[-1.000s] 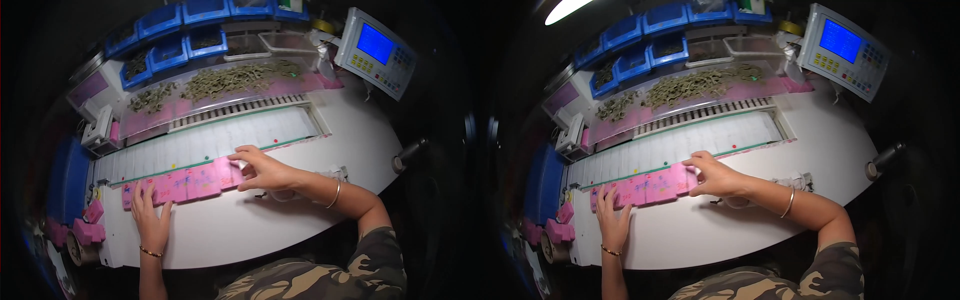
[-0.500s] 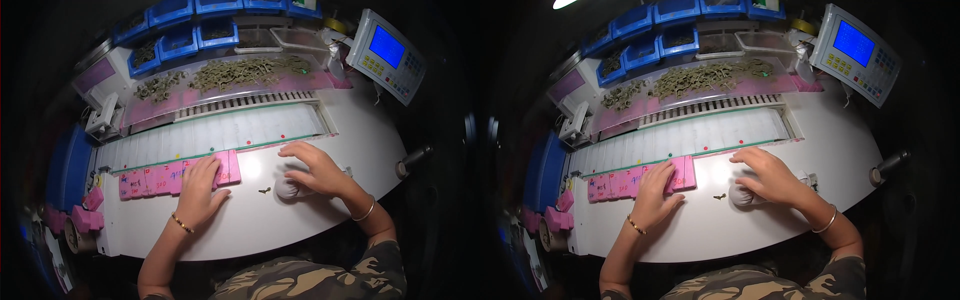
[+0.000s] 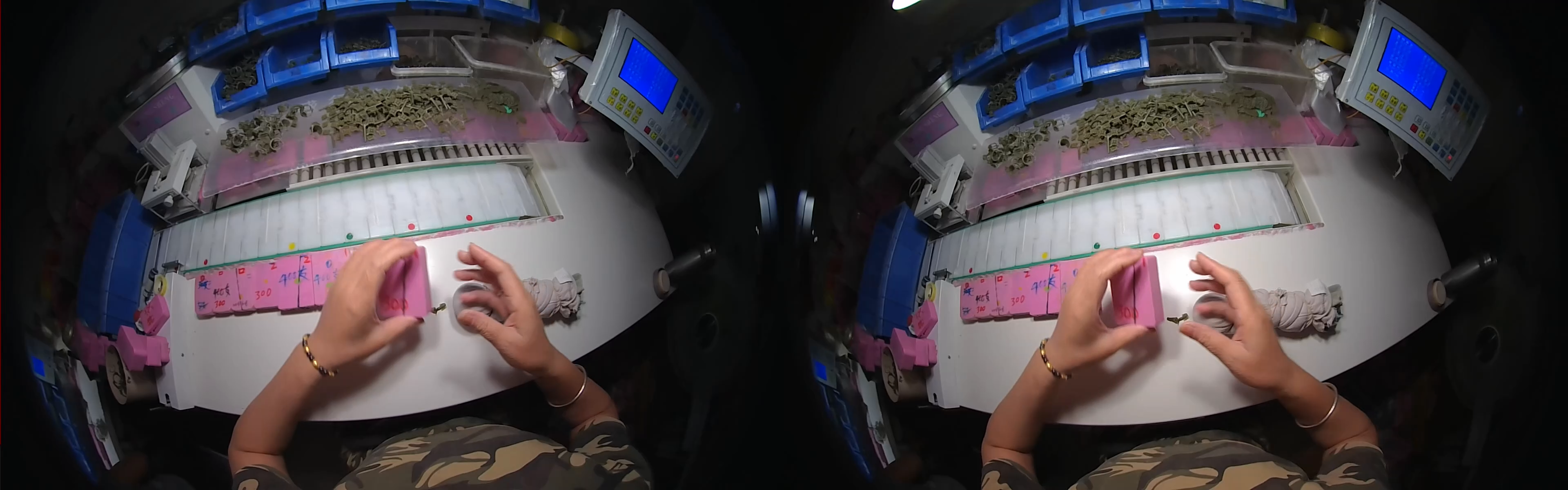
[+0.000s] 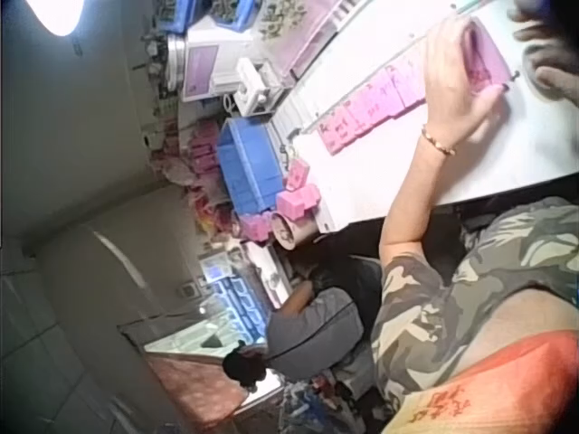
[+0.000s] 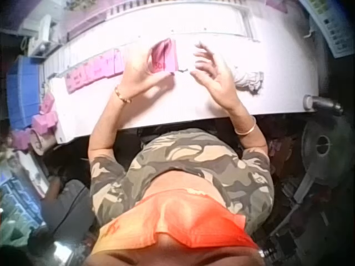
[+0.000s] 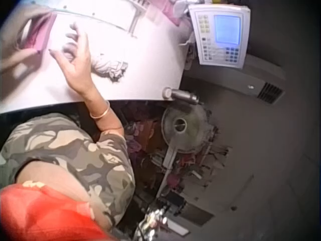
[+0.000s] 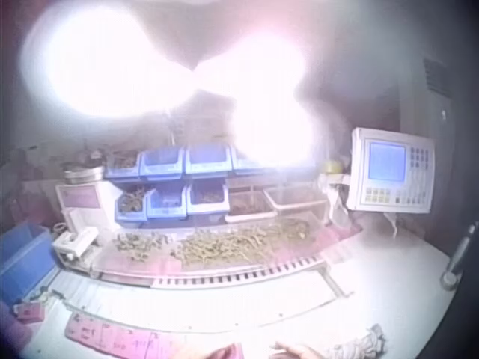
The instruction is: The person is inspecting and cleaning various components and parts, likely for clock or watch assembly, using pink storage boxes.
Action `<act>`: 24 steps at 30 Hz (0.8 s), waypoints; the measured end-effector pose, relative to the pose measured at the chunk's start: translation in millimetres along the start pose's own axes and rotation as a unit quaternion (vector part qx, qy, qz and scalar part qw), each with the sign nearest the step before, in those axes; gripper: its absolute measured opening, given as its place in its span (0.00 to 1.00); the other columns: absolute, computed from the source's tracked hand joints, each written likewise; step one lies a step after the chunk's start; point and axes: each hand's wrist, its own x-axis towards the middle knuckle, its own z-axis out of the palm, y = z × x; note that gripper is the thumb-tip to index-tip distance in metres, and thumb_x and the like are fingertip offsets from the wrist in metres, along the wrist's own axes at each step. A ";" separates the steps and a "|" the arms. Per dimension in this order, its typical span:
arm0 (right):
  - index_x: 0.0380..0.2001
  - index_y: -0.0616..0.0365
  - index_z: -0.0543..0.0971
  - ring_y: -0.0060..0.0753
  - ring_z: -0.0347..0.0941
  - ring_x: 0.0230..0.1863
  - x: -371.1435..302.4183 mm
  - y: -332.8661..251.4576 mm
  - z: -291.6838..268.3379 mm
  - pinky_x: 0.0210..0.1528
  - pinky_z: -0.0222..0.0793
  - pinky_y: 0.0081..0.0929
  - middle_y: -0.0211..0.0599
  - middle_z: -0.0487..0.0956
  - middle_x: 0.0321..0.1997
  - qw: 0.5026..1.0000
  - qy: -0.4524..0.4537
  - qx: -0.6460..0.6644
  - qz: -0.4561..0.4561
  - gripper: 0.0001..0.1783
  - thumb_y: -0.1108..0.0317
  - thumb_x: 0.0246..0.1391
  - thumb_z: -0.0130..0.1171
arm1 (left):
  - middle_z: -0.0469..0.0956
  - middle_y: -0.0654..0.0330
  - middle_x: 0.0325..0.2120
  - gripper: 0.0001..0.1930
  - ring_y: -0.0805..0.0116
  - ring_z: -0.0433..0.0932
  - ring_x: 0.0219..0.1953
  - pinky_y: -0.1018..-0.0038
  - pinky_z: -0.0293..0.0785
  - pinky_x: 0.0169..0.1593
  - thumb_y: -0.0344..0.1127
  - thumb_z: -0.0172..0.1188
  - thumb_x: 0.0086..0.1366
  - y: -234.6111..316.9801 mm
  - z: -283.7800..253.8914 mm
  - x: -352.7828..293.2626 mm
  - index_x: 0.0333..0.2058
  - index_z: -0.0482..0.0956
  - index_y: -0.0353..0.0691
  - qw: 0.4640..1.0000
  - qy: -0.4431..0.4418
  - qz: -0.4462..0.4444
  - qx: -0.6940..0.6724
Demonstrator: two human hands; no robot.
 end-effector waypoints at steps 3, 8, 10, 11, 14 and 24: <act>0.71 0.61 0.57 0.30 0.68 0.64 5.2 13.1 20.5 0.62 0.67 0.27 0.42 0.66 0.67 0.955 -0.113 0.230 0.148 0.33 0.57 0.71 0.52 | 0.71 0.49 0.60 0.39 0.44 0.70 0.62 0.56 0.68 0.65 0.29 0.74 0.47 30.1 5.2 -3.5 0.59 0.68 0.39 0.992 -0.019 0.050 -0.116; 0.70 0.62 0.57 0.31 0.70 0.61 0.2 24.3 37.4 0.59 0.71 0.31 0.43 0.69 0.65 0.892 -0.119 0.407 0.157 0.32 0.52 0.73 0.44 | 0.72 0.46 0.58 0.33 0.44 0.71 0.61 0.58 0.70 0.62 0.29 0.75 0.48 51.4 17.2 -27.0 0.56 0.74 0.37 0.998 0.048 -0.046 -0.001; 0.72 0.62 0.53 0.33 0.68 0.63 3.6 17.8 47.1 0.59 0.71 0.31 0.45 0.66 0.68 0.931 -0.082 0.343 0.095 0.34 0.54 0.73 0.46 | 0.73 0.48 0.54 0.32 0.47 0.72 0.57 0.59 0.70 0.60 0.29 0.75 0.50 57.2 28.8 -38.7 0.55 0.75 0.37 0.992 0.087 -0.088 -0.031; 0.74 0.62 0.50 0.35 0.67 0.65 4.0 14.6 50.6 0.59 0.72 0.32 0.48 0.63 0.71 0.960 -0.039 0.274 0.030 0.37 0.55 0.72 0.47 | 0.75 0.50 0.51 0.30 0.49 0.73 0.54 0.61 0.71 0.57 0.29 0.75 0.51 60.1 36.4 -43.1 0.54 0.75 0.37 0.982 0.125 -0.127 -0.065; 0.75 0.63 0.43 0.42 0.60 0.71 -0.5 17.9 49.8 0.68 0.62 0.36 0.54 0.58 0.74 0.990 -0.066 0.120 -0.045 0.46 0.55 0.67 0.56 | 0.75 0.53 0.43 0.20 0.56 0.74 0.45 0.65 0.71 0.50 0.30 0.71 0.56 69.3 57.5 -50.6 0.46 0.76 0.35 0.964 0.162 -0.179 -0.113; 0.74 0.66 0.51 0.45 0.61 0.72 -8.2 22.9 56.0 0.72 0.54 0.37 0.57 0.63 0.72 0.993 -0.084 0.065 -0.056 0.49 0.54 0.61 0.64 | 0.78 0.51 0.38 0.11 0.52 0.76 0.44 0.63 0.71 0.51 0.28 0.68 0.57 71.9 58.3 -63.7 0.37 0.76 0.34 0.949 0.149 -0.201 -0.190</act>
